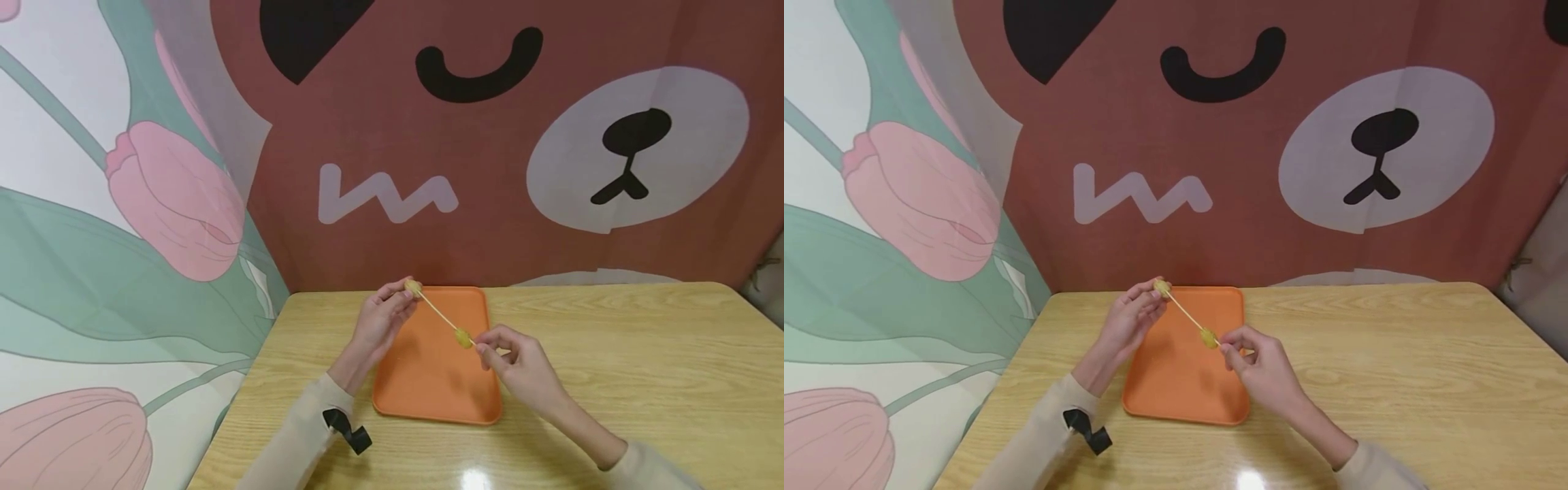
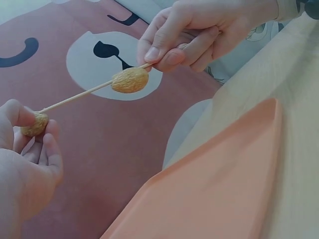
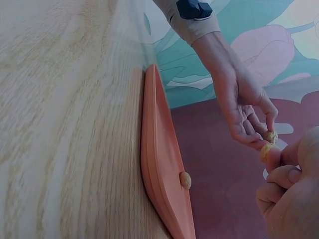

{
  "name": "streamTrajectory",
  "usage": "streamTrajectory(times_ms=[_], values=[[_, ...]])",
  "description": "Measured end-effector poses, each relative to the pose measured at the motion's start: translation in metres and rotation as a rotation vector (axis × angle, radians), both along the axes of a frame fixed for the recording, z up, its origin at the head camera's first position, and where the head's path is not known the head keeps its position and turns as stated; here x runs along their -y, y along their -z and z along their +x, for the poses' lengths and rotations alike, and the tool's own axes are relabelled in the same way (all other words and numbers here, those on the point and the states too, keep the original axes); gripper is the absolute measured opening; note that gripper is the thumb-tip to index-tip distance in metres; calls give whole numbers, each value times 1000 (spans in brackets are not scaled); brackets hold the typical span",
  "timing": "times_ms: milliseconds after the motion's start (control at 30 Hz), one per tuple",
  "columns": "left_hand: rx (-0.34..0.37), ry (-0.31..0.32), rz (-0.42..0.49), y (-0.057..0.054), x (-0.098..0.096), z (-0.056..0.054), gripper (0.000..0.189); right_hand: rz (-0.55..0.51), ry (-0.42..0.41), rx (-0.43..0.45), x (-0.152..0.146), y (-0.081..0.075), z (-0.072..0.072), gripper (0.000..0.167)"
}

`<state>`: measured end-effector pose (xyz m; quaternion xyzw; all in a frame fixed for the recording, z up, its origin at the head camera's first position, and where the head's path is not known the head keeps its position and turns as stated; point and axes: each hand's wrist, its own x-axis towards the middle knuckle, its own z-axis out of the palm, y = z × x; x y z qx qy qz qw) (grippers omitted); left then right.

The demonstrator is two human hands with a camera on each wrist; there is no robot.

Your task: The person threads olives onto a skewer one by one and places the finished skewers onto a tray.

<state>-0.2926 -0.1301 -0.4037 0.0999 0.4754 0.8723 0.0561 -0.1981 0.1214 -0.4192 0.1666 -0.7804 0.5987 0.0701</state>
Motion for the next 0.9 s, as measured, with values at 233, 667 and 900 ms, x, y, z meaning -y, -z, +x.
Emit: streamTrajectory(times_ms=[233,667,900], values=[[0,-42,-13,5,-6,5,25,-10,9,-3,1,2,0,9],[13,-66,-41,17,-17,10,17,7,39,10,2,4,-1,8],[24,-71,-36,22,-25,13,17,6,41,21,2,5,0,6]])
